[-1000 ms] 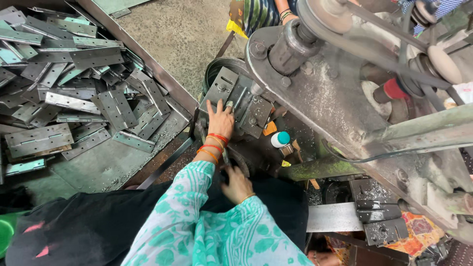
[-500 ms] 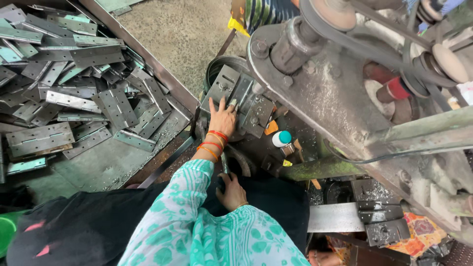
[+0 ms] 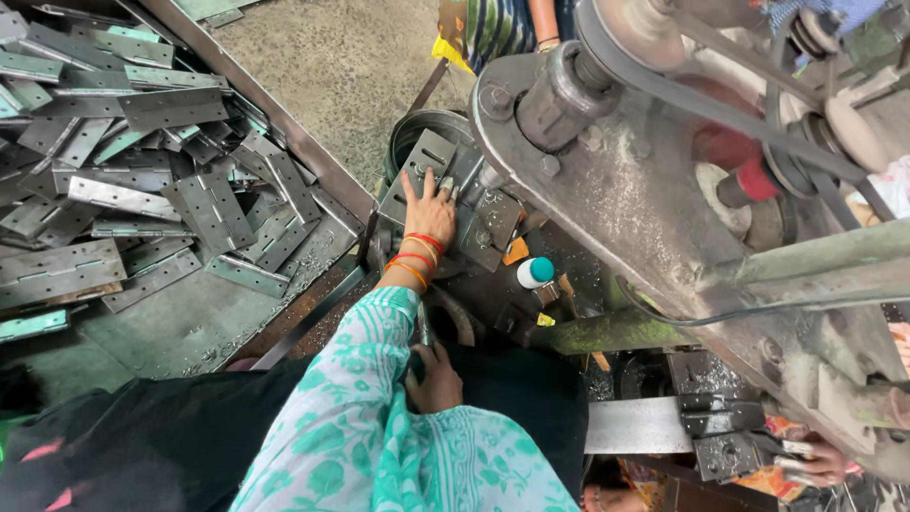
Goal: The person repeatedly places metal hinge pieces into a mechanical press and operates the lever to punch holes. The processed pieces are then moved aside into a pile. The task is performed one at a time in a repetitive cycle.
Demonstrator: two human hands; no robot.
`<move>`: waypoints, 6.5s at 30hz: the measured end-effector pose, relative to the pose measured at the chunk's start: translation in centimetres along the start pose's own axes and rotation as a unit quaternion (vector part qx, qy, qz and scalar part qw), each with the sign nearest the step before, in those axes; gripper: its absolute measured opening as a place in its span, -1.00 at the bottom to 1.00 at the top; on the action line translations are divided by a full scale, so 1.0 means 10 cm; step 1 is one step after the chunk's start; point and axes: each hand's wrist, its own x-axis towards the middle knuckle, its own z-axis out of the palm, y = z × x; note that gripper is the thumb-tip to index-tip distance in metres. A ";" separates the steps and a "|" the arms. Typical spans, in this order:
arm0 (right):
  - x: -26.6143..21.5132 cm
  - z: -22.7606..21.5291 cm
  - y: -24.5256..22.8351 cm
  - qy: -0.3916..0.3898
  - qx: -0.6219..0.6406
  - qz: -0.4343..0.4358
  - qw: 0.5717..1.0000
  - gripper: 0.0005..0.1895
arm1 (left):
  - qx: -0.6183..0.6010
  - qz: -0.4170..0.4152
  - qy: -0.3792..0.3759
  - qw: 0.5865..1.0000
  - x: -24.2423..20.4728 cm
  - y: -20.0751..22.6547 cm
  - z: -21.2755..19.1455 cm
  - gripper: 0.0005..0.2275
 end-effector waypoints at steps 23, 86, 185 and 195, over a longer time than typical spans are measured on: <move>0.36 -0.75 -0.35 -0.095 -0.059 -0.008 0.994 -0.45 | 0.009 0.120 0.083 0.989 -1.46 -0.36 -0.29 -0.68; 0.24 -0.53 -0.07 -0.048 0.019 -0.092 0.994 -0.43 | 0.003 0.040 -0.030 0.999 -0.90 -0.15 -0.38 -0.68; 0.30 -0.93 -0.53 -0.033 -0.024 -0.028 0.999 -0.63 | -0.300 -0.624 0.339 0.637 -1.78 -2.62 0.82 -0.27; 0.28 -0.93 -0.54 -0.059 -0.029 0.010 0.998 -0.62 | -0.429 -0.585 0.448 0.523 -1.82 -2.52 0.65 -0.51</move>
